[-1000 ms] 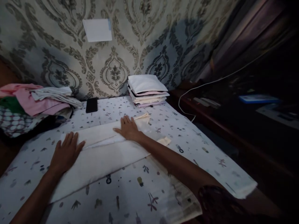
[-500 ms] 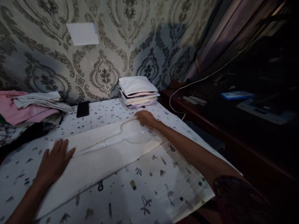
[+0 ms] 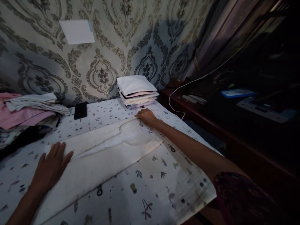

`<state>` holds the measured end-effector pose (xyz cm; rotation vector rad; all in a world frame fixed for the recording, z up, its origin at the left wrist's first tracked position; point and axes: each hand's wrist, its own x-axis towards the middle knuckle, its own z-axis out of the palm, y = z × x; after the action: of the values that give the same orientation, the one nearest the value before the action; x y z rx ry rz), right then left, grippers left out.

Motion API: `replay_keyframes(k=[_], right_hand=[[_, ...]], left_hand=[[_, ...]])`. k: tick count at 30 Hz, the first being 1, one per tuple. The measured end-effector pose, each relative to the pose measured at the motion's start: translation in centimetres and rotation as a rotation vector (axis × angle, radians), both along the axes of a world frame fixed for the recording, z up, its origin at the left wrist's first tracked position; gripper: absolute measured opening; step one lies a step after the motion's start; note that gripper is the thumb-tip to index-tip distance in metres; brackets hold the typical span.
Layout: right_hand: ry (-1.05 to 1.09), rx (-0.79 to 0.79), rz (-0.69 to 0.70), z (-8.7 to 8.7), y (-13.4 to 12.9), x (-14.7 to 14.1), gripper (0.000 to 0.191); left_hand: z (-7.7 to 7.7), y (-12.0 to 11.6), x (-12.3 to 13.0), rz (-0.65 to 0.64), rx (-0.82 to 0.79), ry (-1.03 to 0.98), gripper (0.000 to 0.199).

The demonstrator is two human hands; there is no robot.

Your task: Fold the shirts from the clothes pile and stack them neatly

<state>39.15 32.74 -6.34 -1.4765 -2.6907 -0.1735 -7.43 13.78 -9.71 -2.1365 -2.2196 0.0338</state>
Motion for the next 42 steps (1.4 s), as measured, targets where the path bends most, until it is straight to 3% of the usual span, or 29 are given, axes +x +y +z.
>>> replay_keyframes(k=[4,7,12,15,18,21,24,26,29,31,34,38,42], right_hand=[[-0.042,-0.04,0.011,0.8,-0.4,0.0,0.049],[0.127,-0.059,-0.004,1.2,-1.0,-2.1,0.047],[0.241,-0.202,0.132,-0.4,-2.5,-5.5,0.06],[0.248,-0.334,0.135,-1.8,-2.9,-4.8,0.073],[0.235,-0.367,0.092,-2.2,-2.6,-3.6,0.078],[0.221,-0.393,0.023,-1.5,-2.1,-2.7,0.076],[0.333,-0.363,-0.108,-0.2,-2.5,-1.1,0.062],[0.487,-0.288,-0.194,0.5,-4.0,0.7,0.057],[0.763,-0.245,-0.289,1.0,-7.7,3.7,0.067],[0.857,-0.322,-0.29,1.0,-10.6,5.2,0.066],[0.86,-0.453,-0.245,0.7,-13.9,6.0,0.049],[0.911,-0.458,-0.261,0.0,-15.7,5.5,0.031],[1.011,-0.441,-0.251,-0.6,-15.6,5.1,0.031]], left_hand=[[0.0,0.1,0.1,0.004,0.022,0.004,0.072],[-0.1,0.1,0.1,-0.001,0.051,-0.004,0.073],[0.1,0.1,0.2,0.003,0.036,-0.024,0.074],[0.3,0.1,0.3,0.016,0.034,-0.033,0.073],[0.7,0.0,0.4,0.02,0.027,-0.036,0.076],[1.2,-0.1,0.9,0.025,0.012,-0.027,0.078],[1.9,-0.2,1.4,0.041,-0.028,-0.026,0.081],[2.3,-0.1,1.6,0.038,-0.053,-0.036,0.082],[3.1,-0.1,1.6,0.043,-0.058,-0.061,0.082],[3.8,-0.5,1.6,0.059,-0.032,-0.061,0.084],[4.4,-1.9,2.3,0.008,0.022,-0.059,0.084],[3.0,-4.7,3.8,-0.103,0.064,-0.122,0.069],[0.7,-6.2,4.5,-0.158,0.058,-0.136,0.068]])
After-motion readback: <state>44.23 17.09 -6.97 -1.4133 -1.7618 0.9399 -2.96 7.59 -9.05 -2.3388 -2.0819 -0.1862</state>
